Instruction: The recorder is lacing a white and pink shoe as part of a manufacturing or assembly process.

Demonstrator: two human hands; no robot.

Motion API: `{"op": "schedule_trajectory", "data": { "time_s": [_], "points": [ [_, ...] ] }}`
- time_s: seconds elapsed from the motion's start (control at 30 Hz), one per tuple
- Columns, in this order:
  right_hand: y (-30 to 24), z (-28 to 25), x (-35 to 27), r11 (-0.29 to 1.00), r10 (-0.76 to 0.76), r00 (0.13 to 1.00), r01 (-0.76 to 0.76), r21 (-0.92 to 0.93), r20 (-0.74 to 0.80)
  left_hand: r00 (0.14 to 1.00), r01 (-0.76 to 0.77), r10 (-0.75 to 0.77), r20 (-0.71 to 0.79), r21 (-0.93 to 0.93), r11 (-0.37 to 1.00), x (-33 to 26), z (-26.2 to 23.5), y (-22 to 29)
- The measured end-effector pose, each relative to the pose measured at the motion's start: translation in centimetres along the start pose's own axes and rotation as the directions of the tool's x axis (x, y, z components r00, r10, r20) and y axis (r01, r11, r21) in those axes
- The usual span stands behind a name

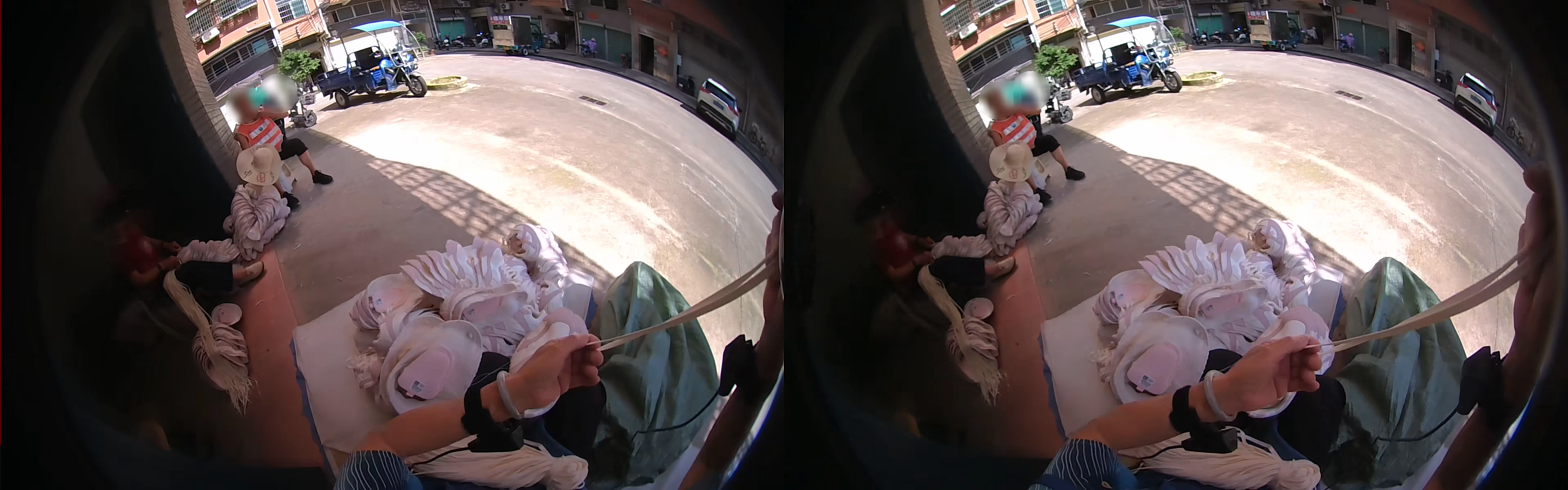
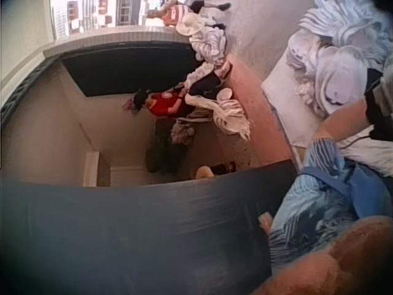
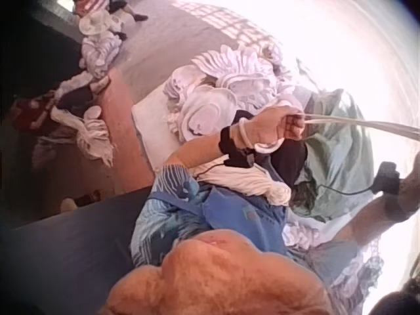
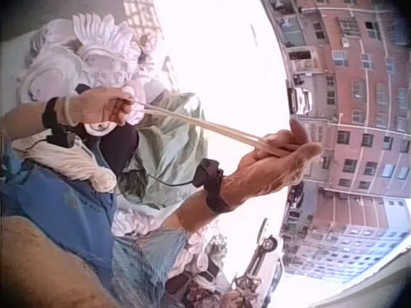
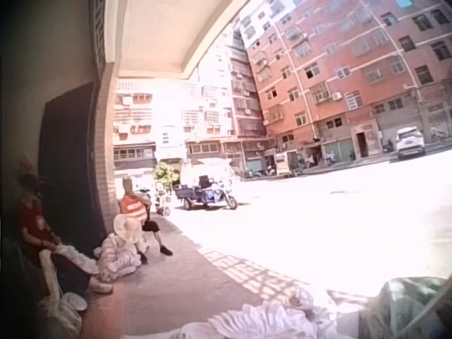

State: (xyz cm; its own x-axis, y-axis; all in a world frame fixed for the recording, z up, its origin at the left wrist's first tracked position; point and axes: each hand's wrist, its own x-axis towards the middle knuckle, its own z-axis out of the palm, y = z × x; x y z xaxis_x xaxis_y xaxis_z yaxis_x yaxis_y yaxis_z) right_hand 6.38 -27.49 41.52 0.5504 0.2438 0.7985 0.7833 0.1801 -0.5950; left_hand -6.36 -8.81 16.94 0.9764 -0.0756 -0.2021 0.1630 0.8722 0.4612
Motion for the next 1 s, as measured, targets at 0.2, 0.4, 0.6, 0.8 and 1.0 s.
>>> {"op": "schedule_trajectory", "data": {
  "time_s": [0.2, 0.4, 0.6, 0.8, 1.0],
  "points": [
    [4.9, 4.1, 3.3, 0.967, 0.161, 0.986, -0.164, 0.195, 0.029, 0.987, -0.154, 0.162, 0.001, 0.326, 0.933, -2.2, -1.5, 5.5],
    [4.9, 5.6, 4.6, 0.994, -0.105, 0.985, 0.105, 0.008, 0.134, 0.876, -0.365, 0.472, 0.104, 0.781, 0.506, 0.7, 2.6, 6.1],
    [2.6, 5.9, 4.7, 0.94, 0.182, 0.949, -0.245, 0.237, 0.256, 0.806, -0.504, 0.382, 0.453, 0.863, 0.039, 2.6, 6.8, 5.9],
    [3.9, 5.0, 5.2, 0.914, 0.288, 0.904, -0.358, 0.192, 0.316, 0.859, -0.452, 0.416, 0.297, 0.823, 0.345, 2.6, 8.9, 6.8],
    [2.2, 6.1, 5.3, 0.906, 0.32, 0.849, -0.404, 0.127, 0.42, 0.831, -0.514, 0.421, 0.364, 0.792, 0.329, 1.8, 12.5, 8.8]
  ]
}}
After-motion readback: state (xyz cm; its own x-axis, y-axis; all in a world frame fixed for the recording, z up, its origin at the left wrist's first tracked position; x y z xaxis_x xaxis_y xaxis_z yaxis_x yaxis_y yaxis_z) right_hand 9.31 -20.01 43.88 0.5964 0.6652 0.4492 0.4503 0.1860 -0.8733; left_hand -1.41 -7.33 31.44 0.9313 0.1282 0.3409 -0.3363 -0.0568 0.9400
